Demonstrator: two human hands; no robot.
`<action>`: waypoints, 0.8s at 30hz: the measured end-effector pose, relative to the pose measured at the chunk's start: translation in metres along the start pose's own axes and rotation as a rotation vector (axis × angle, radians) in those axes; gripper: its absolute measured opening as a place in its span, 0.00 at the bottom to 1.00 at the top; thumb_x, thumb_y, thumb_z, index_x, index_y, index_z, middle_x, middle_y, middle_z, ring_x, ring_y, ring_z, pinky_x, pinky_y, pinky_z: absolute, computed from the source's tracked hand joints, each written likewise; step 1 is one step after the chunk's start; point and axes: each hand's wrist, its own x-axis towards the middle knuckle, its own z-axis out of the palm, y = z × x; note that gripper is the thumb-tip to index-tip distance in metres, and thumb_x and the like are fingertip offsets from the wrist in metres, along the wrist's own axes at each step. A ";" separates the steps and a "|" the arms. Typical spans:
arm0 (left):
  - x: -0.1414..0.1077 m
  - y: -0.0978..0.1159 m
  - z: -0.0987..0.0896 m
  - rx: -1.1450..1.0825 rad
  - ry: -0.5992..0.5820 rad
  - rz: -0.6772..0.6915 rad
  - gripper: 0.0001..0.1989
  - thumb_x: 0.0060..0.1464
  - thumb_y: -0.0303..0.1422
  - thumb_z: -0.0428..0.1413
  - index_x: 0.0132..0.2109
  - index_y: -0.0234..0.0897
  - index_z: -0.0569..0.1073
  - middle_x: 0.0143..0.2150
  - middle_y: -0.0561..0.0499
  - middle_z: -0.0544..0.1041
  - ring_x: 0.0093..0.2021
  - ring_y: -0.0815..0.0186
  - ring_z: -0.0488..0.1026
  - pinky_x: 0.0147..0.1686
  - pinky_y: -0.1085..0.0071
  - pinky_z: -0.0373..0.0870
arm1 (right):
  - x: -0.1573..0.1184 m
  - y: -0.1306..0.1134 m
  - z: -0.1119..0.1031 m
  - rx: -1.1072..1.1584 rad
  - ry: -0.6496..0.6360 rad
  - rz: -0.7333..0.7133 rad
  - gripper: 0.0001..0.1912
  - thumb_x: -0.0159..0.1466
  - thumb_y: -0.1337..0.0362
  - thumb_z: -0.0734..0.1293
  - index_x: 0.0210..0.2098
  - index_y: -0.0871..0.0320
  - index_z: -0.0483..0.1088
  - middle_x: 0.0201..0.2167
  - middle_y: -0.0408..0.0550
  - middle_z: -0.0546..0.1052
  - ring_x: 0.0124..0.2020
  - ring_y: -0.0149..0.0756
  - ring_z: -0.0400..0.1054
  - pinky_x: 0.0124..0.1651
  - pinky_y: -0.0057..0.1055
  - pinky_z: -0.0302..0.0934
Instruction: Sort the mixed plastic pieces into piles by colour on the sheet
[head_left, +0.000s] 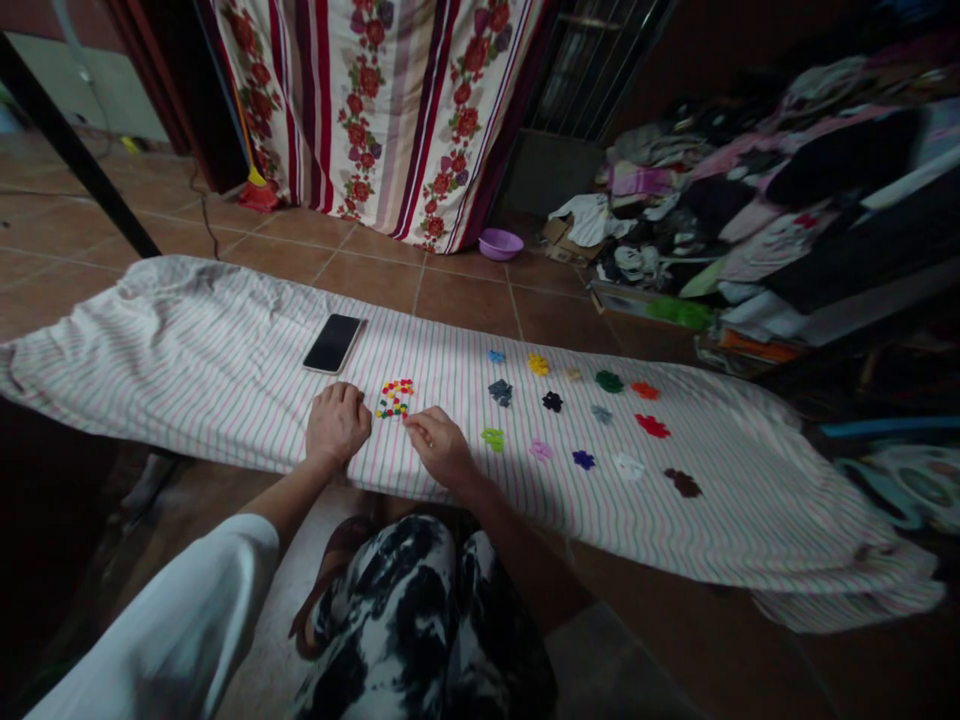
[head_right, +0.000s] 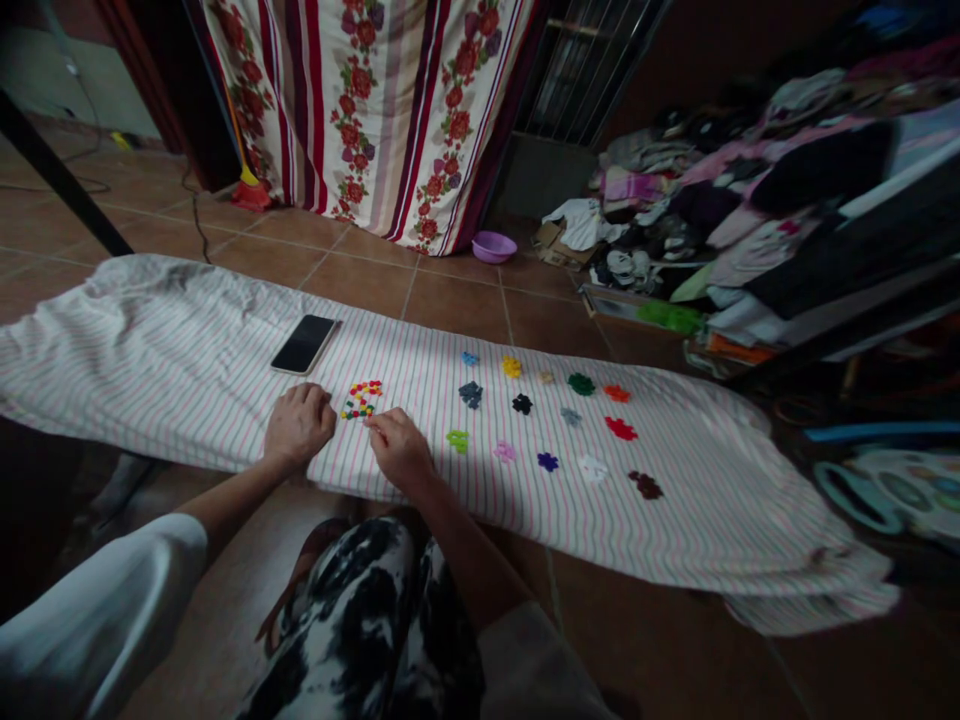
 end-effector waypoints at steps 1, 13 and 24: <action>0.000 0.000 0.000 -0.004 -0.001 -0.003 0.09 0.55 0.32 0.47 0.40 0.36 0.69 0.40 0.42 0.73 0.45 0.53 0.68 0.43 0.59 0.62 | 0.003 -0.001 0.006 -0.009 -0.010 0.013 0.11 0.63 0.70 0.61 0.39 0.56 0.75 0.35 0.48 0.72 0.34 0.34 0.69 0.41 0.31 0.65; 0.000 0.001 -0.003 -0.057 -0.017 -0.019 0.08 0.55 0.31 0.47 0.40 0.37 0.70 0.41 0.41 0.73 0.45 0.52 0.68 0.45 0.57 0.62 | 0.012 0.000 0.031 -0.202 0.024 0.157 0.12 0.63 0.68 0.62 0.42 0.52 0.74 0.36 0.45 0.74 0.35 0.35 0.69 0.39 0.29 0.62; 0.000 0.000 -0.001 -0.065 -0.011 -0.010 0.08 0.55 0.31 0.47 0.40 0.37 0.69 0.41 0.41 0.73 0.45 0.52 0.68 0.44 0.57 0.62 | 0.012 -0.006 0.035 -0.214 0.099 0.193 0.06 0.64 0.63 0.64 0.39 0.50 0.74 0.33 0.43 0.75 0.33 0.33 0.69 0.34 0.27 0.59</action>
